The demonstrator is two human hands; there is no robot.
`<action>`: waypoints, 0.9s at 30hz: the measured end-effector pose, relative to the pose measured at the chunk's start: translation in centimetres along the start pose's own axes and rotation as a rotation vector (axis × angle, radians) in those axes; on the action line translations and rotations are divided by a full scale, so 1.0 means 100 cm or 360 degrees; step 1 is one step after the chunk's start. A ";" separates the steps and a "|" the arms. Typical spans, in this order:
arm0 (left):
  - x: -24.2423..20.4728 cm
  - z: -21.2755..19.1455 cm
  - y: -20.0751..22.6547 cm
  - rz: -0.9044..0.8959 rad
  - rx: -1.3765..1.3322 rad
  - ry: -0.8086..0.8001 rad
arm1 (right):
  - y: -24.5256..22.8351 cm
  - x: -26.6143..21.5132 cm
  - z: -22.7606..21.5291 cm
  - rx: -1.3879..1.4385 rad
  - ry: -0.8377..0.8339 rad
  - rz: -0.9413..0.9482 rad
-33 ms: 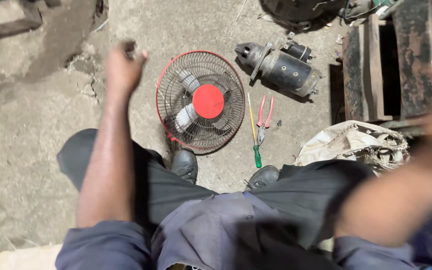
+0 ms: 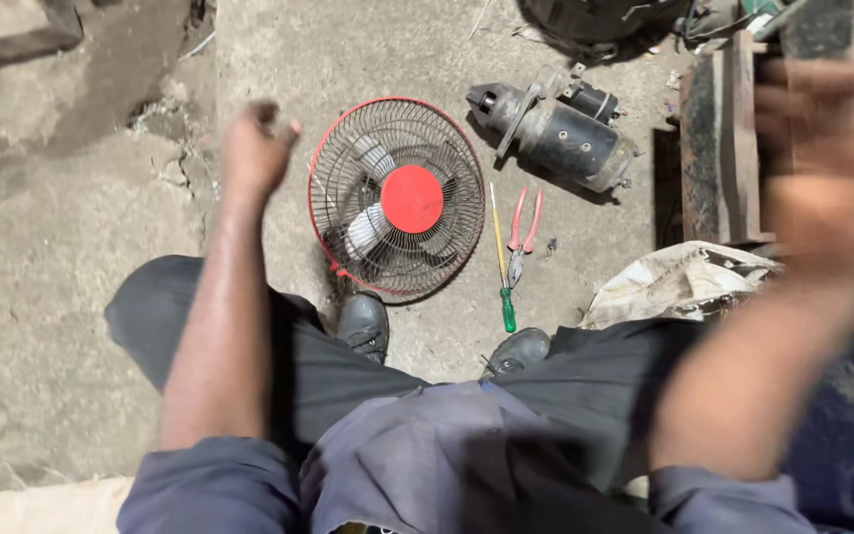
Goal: The person disassembles a small electric fan while sitting on the floor. They use a screwdriver to remove screws from the fan cage and pliers to detach the fan blades from the motor shaft. The person then reassembles the fan components, securing the cage back onto the motor housing.
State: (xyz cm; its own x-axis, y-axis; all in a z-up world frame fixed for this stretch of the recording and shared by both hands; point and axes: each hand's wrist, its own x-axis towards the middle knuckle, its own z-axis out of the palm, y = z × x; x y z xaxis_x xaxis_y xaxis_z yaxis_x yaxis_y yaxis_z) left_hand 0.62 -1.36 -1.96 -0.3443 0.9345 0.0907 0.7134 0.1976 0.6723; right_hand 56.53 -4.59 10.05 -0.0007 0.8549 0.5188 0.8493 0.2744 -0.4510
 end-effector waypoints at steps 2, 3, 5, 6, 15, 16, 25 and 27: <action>-0.021 0.019 -0.023 -0.0200 0.0042 -0.0113 | 0.024 -0.002 0.066 0.0283 -0.0501 0.0634; -0.030 0.028 -0.034 -0.0249 0.0043 -0.0141 | 0.027 -0.017 0.116 0.0334 -0.0778 0.0828; -0.038 0.040 -0.053 -0.0314 0.0088 -0.0182 | 0.043 -0.068 0.180 0.0260 -0.1057 0.0404; -0.032 0.043 -0.059 -0.0322 0.0139 -0.0196 | 0.050 -0.096 0.204 0.0421 -0.1210 0.0735; 0.009 0.117 -0.090 -0.0877 -0.0062 -0.0318 | 0.108 -0.224 0.292 -0.0183 -0.1823 0.0650; 0.006 0.123 -0.093 -0.0868 -0.0018 -0.0318 | 0.102 -0.234 0.295 -0.0275 -0.2057 0.0663; -0.032 0.099 -0.123 -0.1194 -0.0423 -0.0597 | 0.062 -0.234 0.320 -0.0499 -0.2100 0.0777; -0.038 0.097 -0.124 -0.0883 -0.0170 -0.0381 | 0.064 -0.241 0.323 -0.0489 -0.2001 0.0863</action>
State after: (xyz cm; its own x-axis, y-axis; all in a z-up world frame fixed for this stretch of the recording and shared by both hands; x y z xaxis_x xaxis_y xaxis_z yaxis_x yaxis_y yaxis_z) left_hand -1.01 -4.45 -17.73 -0.4911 0.7438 -0.4533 0.3976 0.6544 0.6432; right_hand 44.91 -9.24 -28.86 0.0334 0.6838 -0.7289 0.9761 -0.1789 -0.1231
